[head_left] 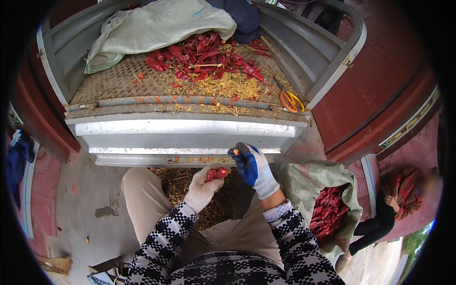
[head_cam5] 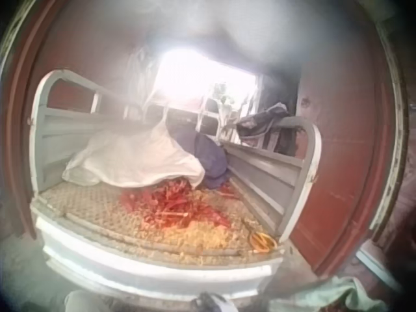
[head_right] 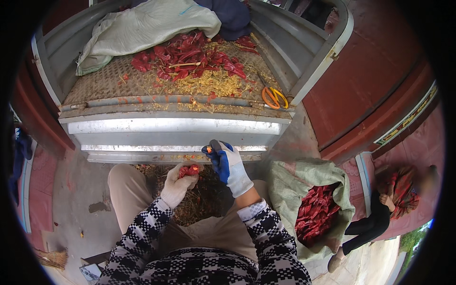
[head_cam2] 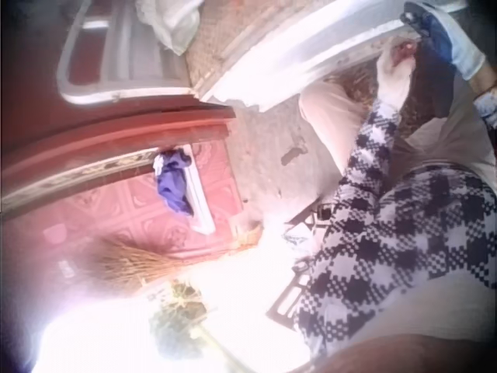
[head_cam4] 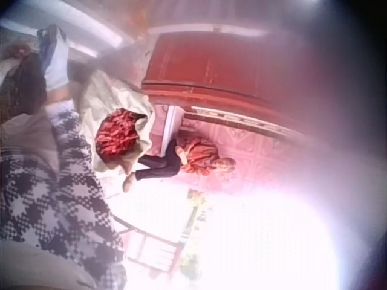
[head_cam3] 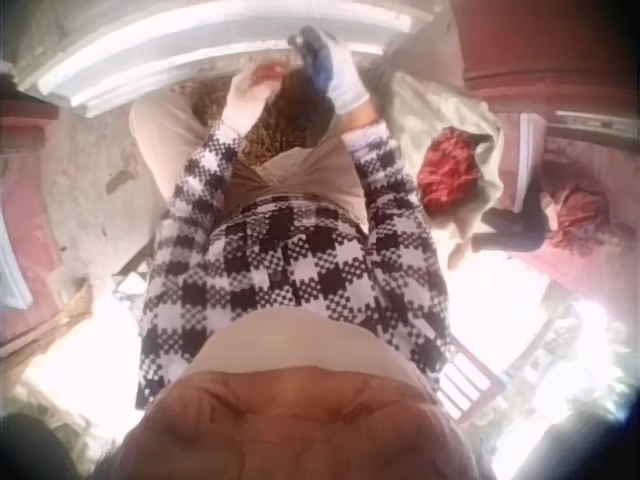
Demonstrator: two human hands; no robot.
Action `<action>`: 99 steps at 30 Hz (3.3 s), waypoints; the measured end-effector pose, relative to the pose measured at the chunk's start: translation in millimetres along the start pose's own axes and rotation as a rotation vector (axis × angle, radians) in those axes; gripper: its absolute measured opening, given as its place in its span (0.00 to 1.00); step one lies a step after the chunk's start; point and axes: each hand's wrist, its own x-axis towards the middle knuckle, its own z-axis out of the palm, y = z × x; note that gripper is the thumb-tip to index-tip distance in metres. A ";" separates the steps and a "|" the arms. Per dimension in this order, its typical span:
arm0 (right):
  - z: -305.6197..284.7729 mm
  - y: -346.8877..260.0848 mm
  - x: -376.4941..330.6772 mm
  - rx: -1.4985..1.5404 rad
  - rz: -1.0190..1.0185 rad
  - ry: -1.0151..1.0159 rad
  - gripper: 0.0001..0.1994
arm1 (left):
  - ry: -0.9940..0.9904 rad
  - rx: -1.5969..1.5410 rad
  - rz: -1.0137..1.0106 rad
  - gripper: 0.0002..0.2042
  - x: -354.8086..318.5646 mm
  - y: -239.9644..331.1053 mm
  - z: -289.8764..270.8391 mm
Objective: The person sits on the ground and uses scissors to trim the stems off red chili peppers. They pick up peppers from a woven mat on a vehicle bed, cut the stems, and place the peppers into a sack.
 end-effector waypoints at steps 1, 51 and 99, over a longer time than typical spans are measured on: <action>-0.6 -4.7 3.1 -0.168 -0.027 0.008 0.11 | 0.003 -0.108 -0.074 0.15 0.6 0.1 -1.9; 19.8 23.4 -44.6 0.165 0.407 -0.213 0.14 | 0.011 -0.392 -0.090 0.17 12.9 8.9 7.3; -22.4 -20.0 28.0 0.141 0.365 -0.192 0.13 | -0.001 0.040 -0.131 0.18 0.4 10.2 8.2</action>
